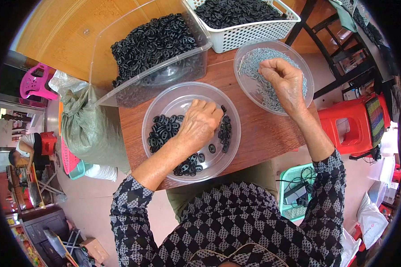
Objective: The person sits at a table and repeatedly picks up small black plastic rings and silver metal pins. They insert the pins into the rings by hand, one at a time, and place the assembled units into a clear plastic bowl.
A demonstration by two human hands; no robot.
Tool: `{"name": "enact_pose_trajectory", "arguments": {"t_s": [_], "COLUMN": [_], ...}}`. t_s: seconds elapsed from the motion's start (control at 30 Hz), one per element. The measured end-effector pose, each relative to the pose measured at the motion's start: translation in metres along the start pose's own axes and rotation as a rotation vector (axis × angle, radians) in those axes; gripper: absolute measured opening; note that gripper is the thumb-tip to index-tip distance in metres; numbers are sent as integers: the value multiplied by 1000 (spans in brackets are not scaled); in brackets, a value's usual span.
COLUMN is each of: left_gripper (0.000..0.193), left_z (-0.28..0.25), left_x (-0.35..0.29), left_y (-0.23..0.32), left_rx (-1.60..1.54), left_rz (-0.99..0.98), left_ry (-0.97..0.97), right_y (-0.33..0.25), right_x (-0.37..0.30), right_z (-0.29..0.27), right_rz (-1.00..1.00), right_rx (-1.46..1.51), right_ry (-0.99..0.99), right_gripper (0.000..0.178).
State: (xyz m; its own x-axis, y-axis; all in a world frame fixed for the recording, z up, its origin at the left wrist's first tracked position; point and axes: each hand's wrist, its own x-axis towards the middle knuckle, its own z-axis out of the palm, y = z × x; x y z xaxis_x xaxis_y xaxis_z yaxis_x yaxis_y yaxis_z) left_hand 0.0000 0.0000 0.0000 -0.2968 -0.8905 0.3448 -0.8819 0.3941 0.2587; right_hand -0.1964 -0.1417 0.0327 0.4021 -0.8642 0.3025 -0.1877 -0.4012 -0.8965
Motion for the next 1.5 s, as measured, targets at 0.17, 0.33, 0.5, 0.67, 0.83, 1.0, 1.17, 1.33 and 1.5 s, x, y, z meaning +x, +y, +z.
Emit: {"name": "enact_pose_trajectory", "arguments": {"t_s": [0.17, 0.33, 0.5, 0.67, 0.83, 1.0, 1.17, 1.33, 1.5], "left_gripper": [18, 15, 13, 10, 15, 10, 11, 15, 17], "left_z": [-2, -3, -7, -36, -49, -44, -42, -34, -30], "left_x": [4, 1, -9, -25, -36, -44, -49, -58, -66], "left_y": [-1, 1, 6, 19, 38, 46, 54, 59, 59], "left_rx": [-80, -118, -140, -1056, -1544, -1555, -1488, -1411, -1465], "left_rz": [-150, -191, -226, -787, -928, -925, -913, -896, -831], "left_ry": [-135, -169, -89, 106, 246, 347, 411, 388, 369], "right_y": [14, 5, -1, -28, -37, -37, -28, 7, 29], "right_x": [-13, -25, -34, -53, -75, -79, -72, -40, -8], "right_z": [1, 4, 7, 21, 43, 48, 27, -4, -14], "right_rz": [21, 77, 71, 89, 76, 44, 17, 11, -188], "right_rx": [42, 30, 73, 126, 276, 281, 98, -149, -512], "right_ry": [-7, -21, -58, -149, -241, -234, -203, -31, -55], "right_gripper": [10, 10, 11, 12, 11, 12, 11, 10, 11]}}
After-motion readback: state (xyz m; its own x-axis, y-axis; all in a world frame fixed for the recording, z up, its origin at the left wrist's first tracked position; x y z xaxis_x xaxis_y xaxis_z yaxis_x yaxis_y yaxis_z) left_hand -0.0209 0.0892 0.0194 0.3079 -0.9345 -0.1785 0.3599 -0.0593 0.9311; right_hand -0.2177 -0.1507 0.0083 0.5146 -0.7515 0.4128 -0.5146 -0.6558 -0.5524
